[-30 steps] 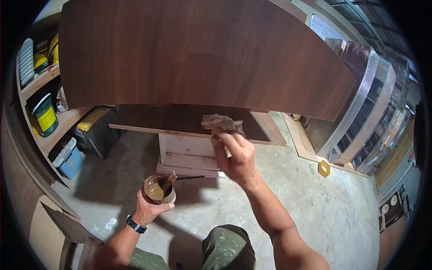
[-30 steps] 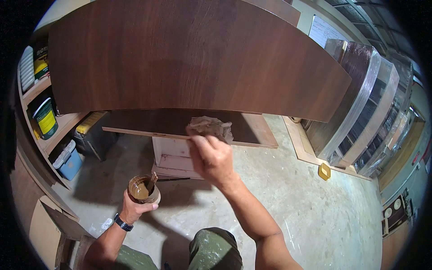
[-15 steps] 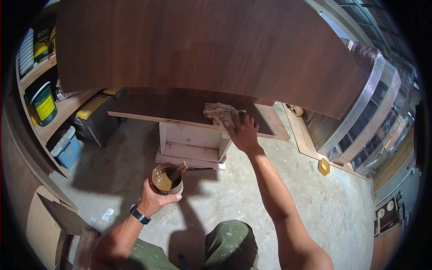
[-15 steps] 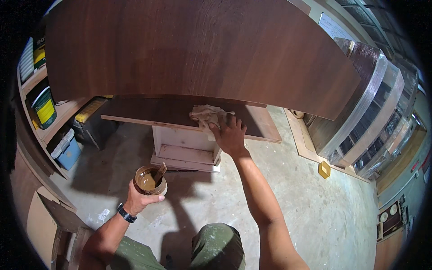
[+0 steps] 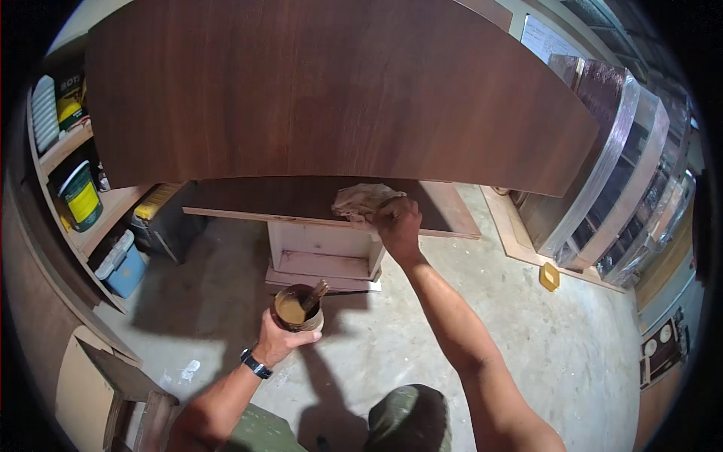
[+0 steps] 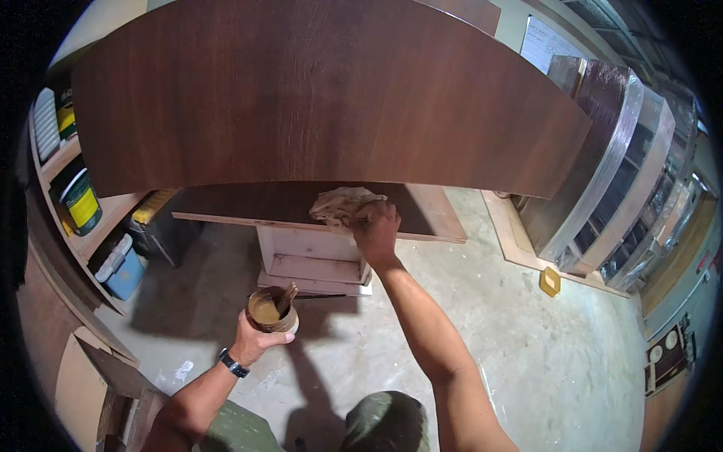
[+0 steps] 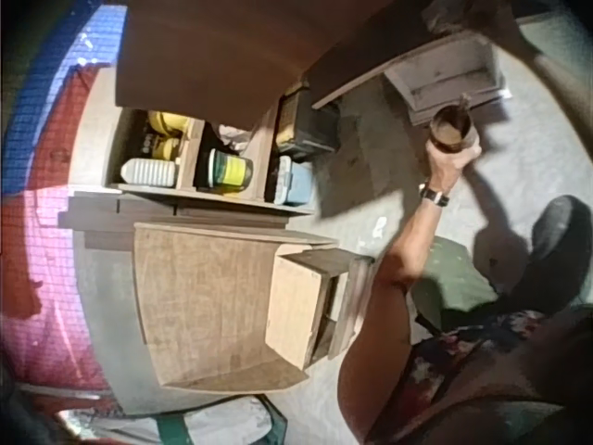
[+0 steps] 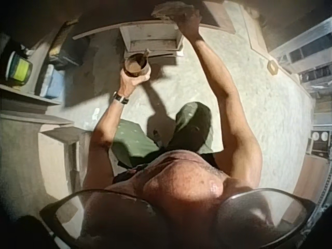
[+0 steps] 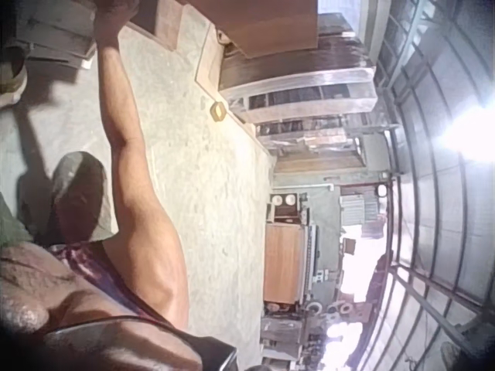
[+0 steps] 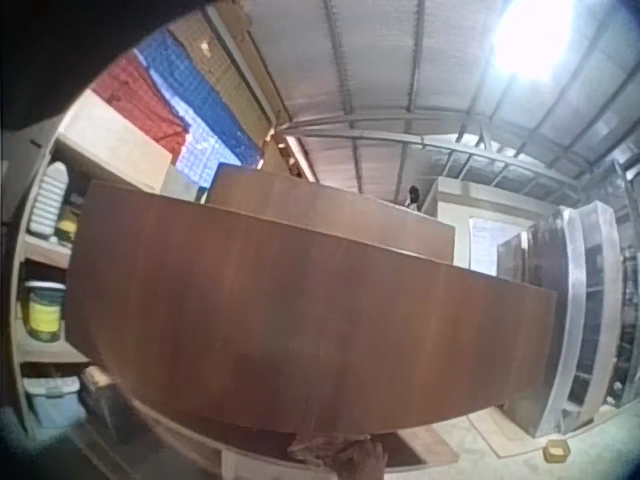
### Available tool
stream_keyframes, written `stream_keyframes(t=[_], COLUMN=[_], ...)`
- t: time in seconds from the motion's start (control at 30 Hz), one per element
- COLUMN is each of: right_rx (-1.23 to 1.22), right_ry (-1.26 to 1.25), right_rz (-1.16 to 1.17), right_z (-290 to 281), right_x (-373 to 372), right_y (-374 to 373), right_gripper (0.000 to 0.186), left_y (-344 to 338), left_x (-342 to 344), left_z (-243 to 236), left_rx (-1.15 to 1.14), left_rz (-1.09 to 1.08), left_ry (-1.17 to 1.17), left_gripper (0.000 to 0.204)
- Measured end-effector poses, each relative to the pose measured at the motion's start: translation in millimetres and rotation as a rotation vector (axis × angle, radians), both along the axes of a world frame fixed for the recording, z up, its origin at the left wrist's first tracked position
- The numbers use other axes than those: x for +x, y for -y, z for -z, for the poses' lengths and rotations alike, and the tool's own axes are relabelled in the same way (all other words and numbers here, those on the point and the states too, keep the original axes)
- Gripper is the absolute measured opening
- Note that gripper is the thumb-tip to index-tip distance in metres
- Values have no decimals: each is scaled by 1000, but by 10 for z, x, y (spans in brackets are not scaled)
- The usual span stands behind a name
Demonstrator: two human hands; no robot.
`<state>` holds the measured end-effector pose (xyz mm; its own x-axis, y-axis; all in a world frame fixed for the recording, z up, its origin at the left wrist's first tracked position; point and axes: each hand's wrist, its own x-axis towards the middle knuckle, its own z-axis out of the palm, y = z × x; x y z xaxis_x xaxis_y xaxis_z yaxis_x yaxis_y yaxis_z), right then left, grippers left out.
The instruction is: The person stains the edge of a wooden cabinet component using a small brush and then wipes the surface with a cloth.
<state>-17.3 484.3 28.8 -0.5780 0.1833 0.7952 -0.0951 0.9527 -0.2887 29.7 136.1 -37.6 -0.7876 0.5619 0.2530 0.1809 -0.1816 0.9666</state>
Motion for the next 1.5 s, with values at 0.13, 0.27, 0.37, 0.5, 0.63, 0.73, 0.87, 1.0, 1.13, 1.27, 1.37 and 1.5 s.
stream_keyframes(t=[0.13, 0.27, 0.37, 0.5, 0.63, 0.73, 0.87, 1.0, 1.13, 1.27, 1.37, 1.5], right_rx=[211, 178, 237, 329, 318, 336, 434, 386, 274, 309, 357, 189], right_ry=[-258, -395, -475, -592, -467, -499, -445, -402, -274, 69, 168, 276], right_rz=[34, -295, -370, -381, -304, -273, -346, -533, -352, 39, 50, -87], right_z=[-171, -416, -745, -1038, -1049, -1074, -1098, -1006, -703, -362, -58, -111], right_x=[240, 766, 1053, 1010, 871, 774, 766, 827, 590, 221, 81, 86], right_y=[280, 535, 672, 725, 693, 725, 772, 777, 459, 85, -99, -116], right_gripper=[18, 18, 34, 82, 91, 94, 91, 69, 33, 50, 47, 38], left_y=[-146, -290, -340, -417, -474, -509, -497, -461, -370, -381, -389, -449], left_x=[62, 168, 221, 250, 255, 243, 163, 93, 151, 121, 207, 297], left_z=[-10, -159, -227, -264, -218, -208, -135, -114, -235, -201, -271, -304], left_rx=[-23, -24, -40, -80, -68, -76, -117, -134, -73, -49, -65, -80], left_rz=[11, 2, -28, -115, -129, -135, -140, -164, -171, -202, -230, -287], left_ry=[-31, -62, -80, -151, -130, -141, -173, -163, -97, -59, -84, -123], left_gripper=[73, 73, 73, 73, 71, 71, 76, 78, 78, 76, 76, 82])
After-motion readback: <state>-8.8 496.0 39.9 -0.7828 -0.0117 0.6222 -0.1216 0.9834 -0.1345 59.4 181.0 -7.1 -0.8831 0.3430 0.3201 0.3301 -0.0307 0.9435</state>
